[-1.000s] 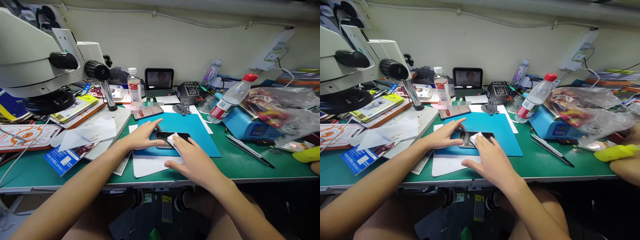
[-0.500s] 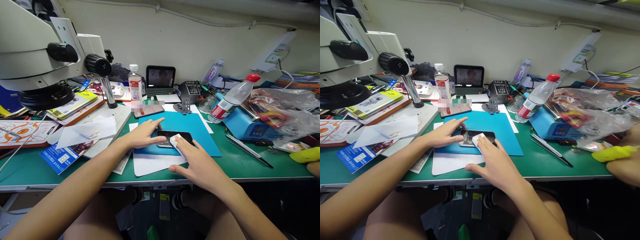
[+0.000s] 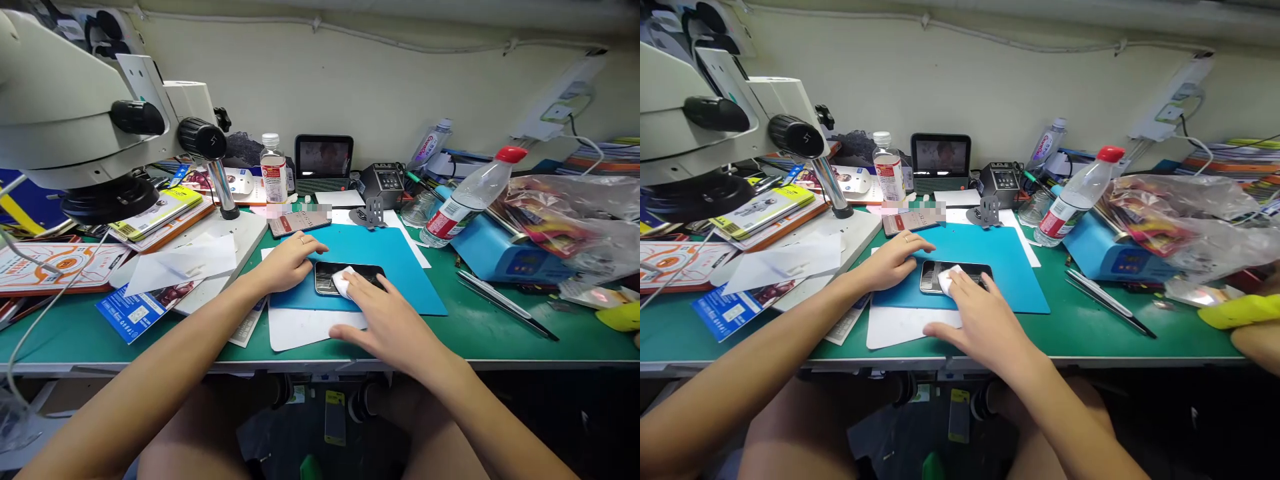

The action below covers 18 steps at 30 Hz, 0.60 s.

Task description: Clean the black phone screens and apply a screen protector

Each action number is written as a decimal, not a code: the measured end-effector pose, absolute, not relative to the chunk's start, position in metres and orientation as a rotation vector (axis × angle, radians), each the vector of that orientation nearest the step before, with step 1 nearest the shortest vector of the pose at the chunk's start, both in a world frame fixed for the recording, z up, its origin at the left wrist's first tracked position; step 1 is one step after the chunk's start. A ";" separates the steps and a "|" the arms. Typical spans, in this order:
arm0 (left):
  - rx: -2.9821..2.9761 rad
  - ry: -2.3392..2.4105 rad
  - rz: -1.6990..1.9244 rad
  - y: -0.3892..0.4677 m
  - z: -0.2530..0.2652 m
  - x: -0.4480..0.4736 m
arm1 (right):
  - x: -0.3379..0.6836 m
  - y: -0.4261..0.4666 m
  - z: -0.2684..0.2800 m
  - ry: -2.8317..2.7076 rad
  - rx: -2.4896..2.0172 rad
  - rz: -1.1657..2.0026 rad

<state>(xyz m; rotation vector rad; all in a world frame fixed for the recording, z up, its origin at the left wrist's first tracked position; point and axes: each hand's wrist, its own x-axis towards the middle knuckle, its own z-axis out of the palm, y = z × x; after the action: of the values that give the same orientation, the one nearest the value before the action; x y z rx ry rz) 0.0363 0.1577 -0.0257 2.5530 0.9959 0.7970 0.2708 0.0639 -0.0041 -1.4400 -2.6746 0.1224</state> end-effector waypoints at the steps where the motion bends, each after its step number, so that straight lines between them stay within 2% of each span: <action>1: 2.548 1.013 0.828 0.158 -0.026 0.036 | 0.265 0.070 -0.002 -2.675 -1.432 0.124; 9: 2.517 1.085 0.875 0.159 -0.028 0.037 | 0.262 0.065 -0.002 -2.667 -1.416 0.034; 18: 2.490 1.105 0.862 0.159 -0.027 0.037 | 0.267 0.078 -0.010 -2.679 -1.424 0.077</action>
<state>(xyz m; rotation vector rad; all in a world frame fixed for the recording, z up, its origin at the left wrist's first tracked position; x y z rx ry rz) 0.0375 0.1592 -0.0275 2.4899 1.1047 0.8615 0.2666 0.0776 -0.0099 -1.4242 -2.6786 0.0773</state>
